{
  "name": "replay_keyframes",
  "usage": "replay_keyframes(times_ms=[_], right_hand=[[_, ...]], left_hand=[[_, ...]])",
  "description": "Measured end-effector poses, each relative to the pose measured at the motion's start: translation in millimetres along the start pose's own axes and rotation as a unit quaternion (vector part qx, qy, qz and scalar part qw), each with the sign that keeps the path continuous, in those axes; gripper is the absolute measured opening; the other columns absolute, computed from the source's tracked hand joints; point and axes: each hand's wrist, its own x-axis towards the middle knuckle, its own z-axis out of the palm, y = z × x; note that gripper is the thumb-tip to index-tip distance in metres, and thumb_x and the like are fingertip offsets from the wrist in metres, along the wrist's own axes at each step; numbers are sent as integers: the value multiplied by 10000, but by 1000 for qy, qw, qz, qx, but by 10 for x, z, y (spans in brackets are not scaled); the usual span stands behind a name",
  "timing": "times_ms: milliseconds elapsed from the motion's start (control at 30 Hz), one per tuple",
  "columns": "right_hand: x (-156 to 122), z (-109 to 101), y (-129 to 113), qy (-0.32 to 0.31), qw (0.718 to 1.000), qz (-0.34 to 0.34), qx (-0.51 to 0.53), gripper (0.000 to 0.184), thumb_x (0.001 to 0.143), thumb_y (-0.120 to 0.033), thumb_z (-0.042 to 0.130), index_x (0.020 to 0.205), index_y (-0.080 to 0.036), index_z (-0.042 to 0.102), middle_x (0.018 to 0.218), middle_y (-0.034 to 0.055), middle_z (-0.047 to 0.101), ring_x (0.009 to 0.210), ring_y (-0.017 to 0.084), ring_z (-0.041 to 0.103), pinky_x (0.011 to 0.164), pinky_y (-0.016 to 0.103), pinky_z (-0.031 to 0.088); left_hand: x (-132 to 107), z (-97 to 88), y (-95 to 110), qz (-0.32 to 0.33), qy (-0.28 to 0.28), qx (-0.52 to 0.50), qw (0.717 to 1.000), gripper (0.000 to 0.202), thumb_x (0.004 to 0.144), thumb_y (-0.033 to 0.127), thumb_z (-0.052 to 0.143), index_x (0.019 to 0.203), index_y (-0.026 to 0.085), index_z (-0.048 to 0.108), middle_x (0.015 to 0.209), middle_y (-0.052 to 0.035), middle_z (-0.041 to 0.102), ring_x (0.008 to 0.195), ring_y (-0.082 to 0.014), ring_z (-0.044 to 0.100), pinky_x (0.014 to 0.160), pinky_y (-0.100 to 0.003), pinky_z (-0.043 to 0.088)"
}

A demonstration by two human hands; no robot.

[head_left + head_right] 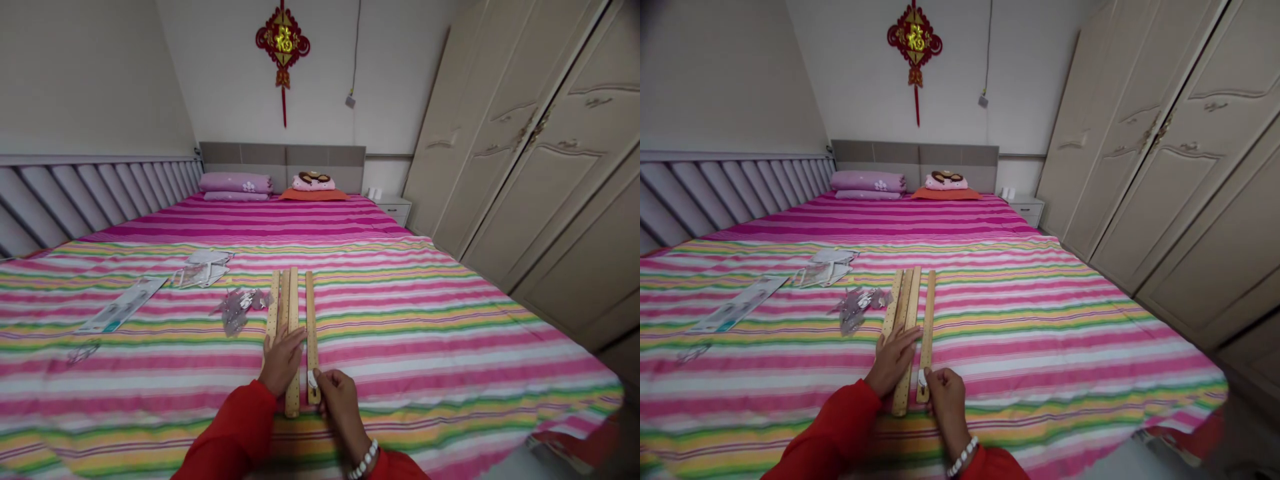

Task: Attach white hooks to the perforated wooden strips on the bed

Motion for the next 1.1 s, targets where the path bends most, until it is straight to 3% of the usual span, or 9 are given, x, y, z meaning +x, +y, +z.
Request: replay_keyframes(times_ms=[167,367,567,700,900,1100], right_hand=[[-35,-22,-55,-9,1000,-6,7,506,685,-647,619,495,-200,478,302,-65,421,267,82,381,310,196,276],[14,-14,-31,-2,1000,-1,-14,470,622,-629,675,534,-206,491,314,-63,458,256,95,400,293,202,286],[64,-3,56,9,1000,8,-18,440,606,-580,700,517,-225,457,313,-59,476,241,102,402,269,209,286],[57,14,82,15,1000,-4,-14,437,611,-577,699,524,-235,442,311,-63,474,247,112,412,278,219,300],[30,14,0,6,1000,-4,-27,439,635,-587,675,525,-235,437,314,-58,475,256,112,405,296,223,304],[-79,-69,-10,-27,999,-26,-13,437,704,-612,602,548,-221,485,337,-60,457,276,116,418,320,226,329]], left_hand=[[-351,58,-65,101,-2,19,995,362,854,167,436,1073,303,690,1192,-26,686,1287,-260,462,1072,-618,228],[-576,181,-118,168,25,82,982,501,762,91,477,1174,328,635,1156,-19,703,1224,-257,516,1083,-596,200],[-611,278,-71,168,62,118,977,412,778,134,516,1115,317,666,1112,-20,720,1169,-270,553,1105,-595,154],[-661,356,-52,160,82,138,974,414,802,173,514,1172,309,643,1132,-30,709,1172,-269,545,1130,-574,122],[-675,415,-66,141,77,153,975,425,794,158,531,1167,323,646,1166,-28,694,1188,-288,533,1122,-594,110],[-684,318,-66,131,56,143,979,406,813,189,529,1177,331,638,1192,-31,686,1193,-268,539,1111,-560,167]])
